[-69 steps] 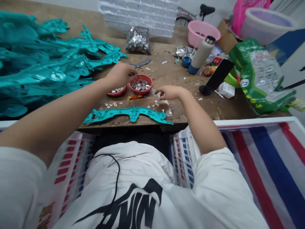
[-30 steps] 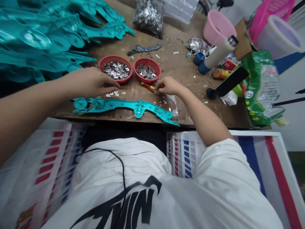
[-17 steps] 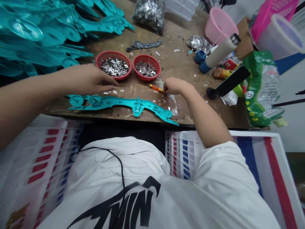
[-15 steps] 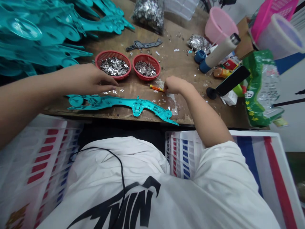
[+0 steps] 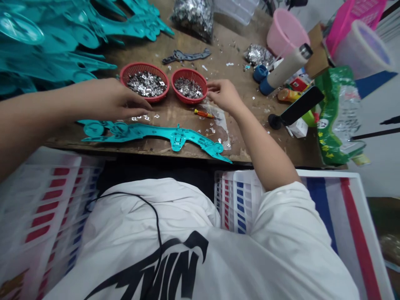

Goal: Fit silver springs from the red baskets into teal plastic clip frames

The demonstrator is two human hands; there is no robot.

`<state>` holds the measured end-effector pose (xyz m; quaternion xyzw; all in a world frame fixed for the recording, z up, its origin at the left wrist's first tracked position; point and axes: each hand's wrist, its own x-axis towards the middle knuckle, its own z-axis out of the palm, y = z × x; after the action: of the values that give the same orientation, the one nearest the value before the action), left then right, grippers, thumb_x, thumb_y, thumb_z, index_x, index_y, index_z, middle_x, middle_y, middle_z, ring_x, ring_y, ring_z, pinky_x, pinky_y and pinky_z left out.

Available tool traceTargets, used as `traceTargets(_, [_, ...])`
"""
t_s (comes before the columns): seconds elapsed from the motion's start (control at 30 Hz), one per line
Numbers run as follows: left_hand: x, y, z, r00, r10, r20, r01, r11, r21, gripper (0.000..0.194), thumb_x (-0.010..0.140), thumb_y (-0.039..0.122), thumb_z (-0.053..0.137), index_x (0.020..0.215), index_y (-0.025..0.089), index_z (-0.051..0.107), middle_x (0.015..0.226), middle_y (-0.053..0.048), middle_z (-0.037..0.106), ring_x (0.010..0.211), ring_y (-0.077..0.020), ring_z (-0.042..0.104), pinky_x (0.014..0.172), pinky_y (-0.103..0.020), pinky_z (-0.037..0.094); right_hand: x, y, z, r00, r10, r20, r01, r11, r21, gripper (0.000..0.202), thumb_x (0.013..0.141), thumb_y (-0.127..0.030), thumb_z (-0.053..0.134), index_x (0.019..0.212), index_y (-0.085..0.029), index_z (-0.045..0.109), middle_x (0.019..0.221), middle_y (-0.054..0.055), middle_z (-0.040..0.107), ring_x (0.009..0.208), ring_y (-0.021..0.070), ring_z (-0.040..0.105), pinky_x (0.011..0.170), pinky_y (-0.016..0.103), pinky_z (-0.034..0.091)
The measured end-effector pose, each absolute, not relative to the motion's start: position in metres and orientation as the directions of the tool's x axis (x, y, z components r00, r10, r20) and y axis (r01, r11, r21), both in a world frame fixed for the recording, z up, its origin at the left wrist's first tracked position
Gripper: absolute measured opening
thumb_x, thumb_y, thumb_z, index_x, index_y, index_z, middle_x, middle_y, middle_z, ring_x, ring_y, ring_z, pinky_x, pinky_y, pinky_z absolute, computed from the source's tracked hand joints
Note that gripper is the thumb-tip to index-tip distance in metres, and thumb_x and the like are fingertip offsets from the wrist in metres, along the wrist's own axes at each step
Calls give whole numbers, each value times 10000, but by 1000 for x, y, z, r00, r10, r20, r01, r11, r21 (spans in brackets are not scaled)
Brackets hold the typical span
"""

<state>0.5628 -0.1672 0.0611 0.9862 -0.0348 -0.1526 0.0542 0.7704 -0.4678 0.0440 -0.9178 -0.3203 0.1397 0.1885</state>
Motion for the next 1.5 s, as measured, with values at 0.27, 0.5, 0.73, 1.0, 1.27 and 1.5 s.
traceTargets(0.27, [563,-164,56,944,-122,-307,-80,-986,146,476,1184,474,605,1521,273,875,1285,-39,899,1079,-244,810,968,-323,526,760,-465,26,508,735,-449,816,-577,-20,311,1064,-284,811,1345,-237,937,1273,149,908,1176,365,836,1084,472,621])
traceTargets(0.5, [562,-160,55,936,-168,-308,-116,-977,180,483,1172,479,596,1492,248,873,1286,-62,909,1003,-221,765,917,-320,507,754,-454,21,496,709,-502,843,-531,83,229,1031,-262,824,1205,-216,965,1126,156,905,1134,355,811,1013,437,606])
traceTargets(0.73, [563,-162,58,935,-184,-302,-127,-972,199,534,1139,491,560,1470,220,879,1198,-73,909,953,-220,753,911,-327,520,758,-465,54,578,760,-297,744,-641,-192,451,1081,-479,800,1434,-222,915,1275,157,905,1147,359,829,1051,475,631])
traceTargets(1.0, [565,-158,50,920,-215,-328,-143,-963,229,496,1166,445,562,1507,232,854,1293,-76,908,1046,-231,780,1024,-347,544,763,-465,31,548,701,-455,753,-651,-96,334,1039,-380,859,1316,-213,941,1225,159,913,1165,367,835,1072,464,635])
traceTargets(1.27, [564,-156,53,924,-179,-337,-113,-972,207,595,1158,564,535,1542,239,852,1306,-69,909,1014,-236,772,973,-339,544,760,-458,13,498,716,-490,798,-599,-65,322,1017,-293,811,1318,-248,918,1207,122,908,1113,328,818,993,419,640])
traceTargets(1.5, [569,-146,41,883,-185,-431,-136,-981,142,571,1159,550,503,1436,224,881,1270,-63,910,999,-224,740,957,-321,534,782,-474,18,514,684,-518,793,-609,-19,294,1005,-467,912,1211,-260,946,1141,129,897,1100,345,813,977,448,613])
